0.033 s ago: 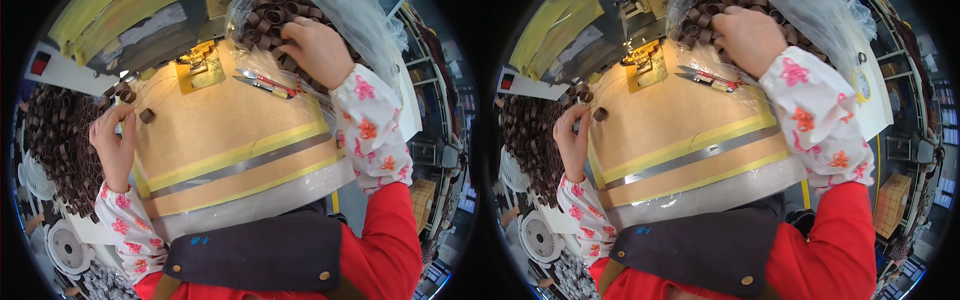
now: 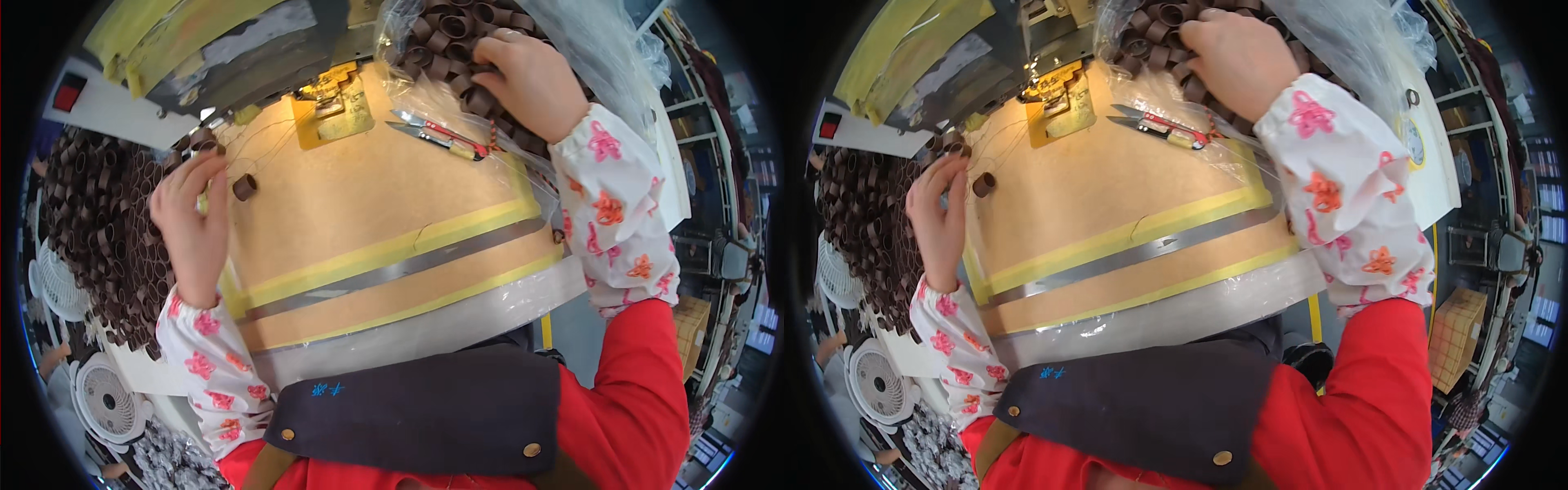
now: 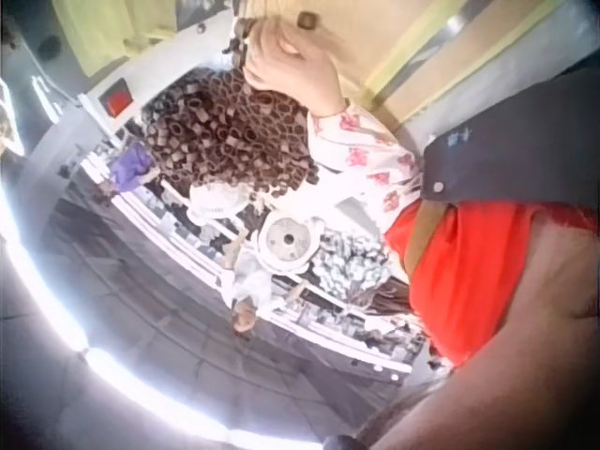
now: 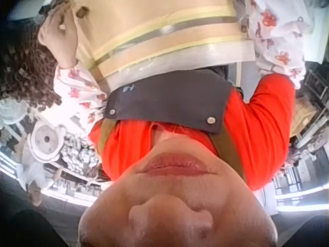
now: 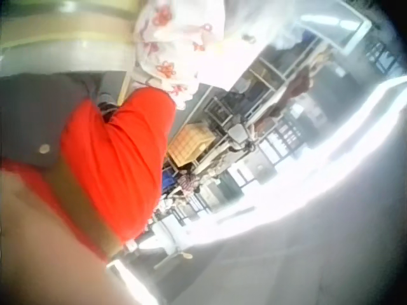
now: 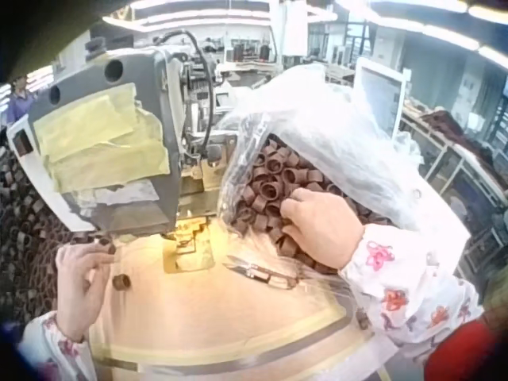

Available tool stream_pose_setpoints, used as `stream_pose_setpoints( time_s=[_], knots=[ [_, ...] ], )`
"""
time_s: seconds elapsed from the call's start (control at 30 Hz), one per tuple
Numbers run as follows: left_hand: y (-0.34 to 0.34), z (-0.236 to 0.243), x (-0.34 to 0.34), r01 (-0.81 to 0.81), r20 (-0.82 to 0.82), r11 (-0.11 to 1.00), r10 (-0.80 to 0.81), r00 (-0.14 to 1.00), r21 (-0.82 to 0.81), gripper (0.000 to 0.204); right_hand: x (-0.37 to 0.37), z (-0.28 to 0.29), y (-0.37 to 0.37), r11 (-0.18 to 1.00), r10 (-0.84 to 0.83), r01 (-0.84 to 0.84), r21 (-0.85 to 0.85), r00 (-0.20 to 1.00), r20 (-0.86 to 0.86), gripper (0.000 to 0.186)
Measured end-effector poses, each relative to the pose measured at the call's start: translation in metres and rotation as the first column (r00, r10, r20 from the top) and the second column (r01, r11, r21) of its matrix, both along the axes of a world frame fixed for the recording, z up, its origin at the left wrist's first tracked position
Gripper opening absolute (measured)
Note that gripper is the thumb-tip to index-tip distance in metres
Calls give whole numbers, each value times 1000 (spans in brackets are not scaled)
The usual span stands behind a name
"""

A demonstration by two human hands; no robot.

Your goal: The recorder is sewing small leather loops using an industrial sewing machine.

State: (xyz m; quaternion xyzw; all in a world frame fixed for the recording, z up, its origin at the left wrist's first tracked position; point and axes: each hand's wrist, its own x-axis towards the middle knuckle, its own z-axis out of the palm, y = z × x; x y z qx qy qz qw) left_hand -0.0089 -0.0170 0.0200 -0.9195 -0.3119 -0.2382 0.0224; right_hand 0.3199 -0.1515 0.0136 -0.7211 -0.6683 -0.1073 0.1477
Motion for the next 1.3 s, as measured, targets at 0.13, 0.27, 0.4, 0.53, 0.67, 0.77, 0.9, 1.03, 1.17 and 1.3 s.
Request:
stream_pose_setpoints(
  time_s=[0.13, 0.27, 0.4, 0.53, 0.67, 0.77, 0.9, 1.03, 1.17, 1.3],
  knots=[
    [-15, -33, 48, 191, 138, 962, -165, 977, -197, 37, 16, -5, 6, 997, -8, 12, -71, 998, 56, 15],
    [-16, -45, 77, 54, 105, 975, -31, 994, -217, 38, -6, 15, 16, 982, 78, -73, 173, 997, -27, 14],
    [-4, -58, 73, 28, 113, 988, -11, 994, -155, 31, -71, -8, 37, 945, 314, -195, 265, 772, -552, 12],
    [-2, -47, 74, 21, 162, 947, 33, 986, -321, 20, -95, -40, 58, 981, 182, -168, 95, 648, -740, 16],
    [-4, -46, 73, 132, 333, 853, 51, 942, -505, 16, -93, -52, 64, 980, 191, -118, 161, 780, -595, 18],
    [-11, -47, 68, 261, 462, 709, 101, 881, -654, 16, -97, -55, 63, 988, 152, -103, 118, 811, -565, 20],
    [-8, -50, 71, 234, 386, 776, 14, 922, -586, 18, -97, -56, 60, 983, 175, -126, 132, 856, -487, 18],
    [5, -51, 69, 278, 339, 796, -97, 936, -538, 20, -97, -48, 56, 974, 226, -139, 179, 569, -791, 11],
    [8, -45, 73, 264, 315, 843, -120, 942, -469, 22, -88, -60, 60, 925, 377, -252, 284, 528, -761, 9],
    [6, -50, 75, 217, 380, 715, 74, 922, -664, 24, -89, -64, 61, 906, 419, -281, 315, 688, -592, 9]
  ],
)
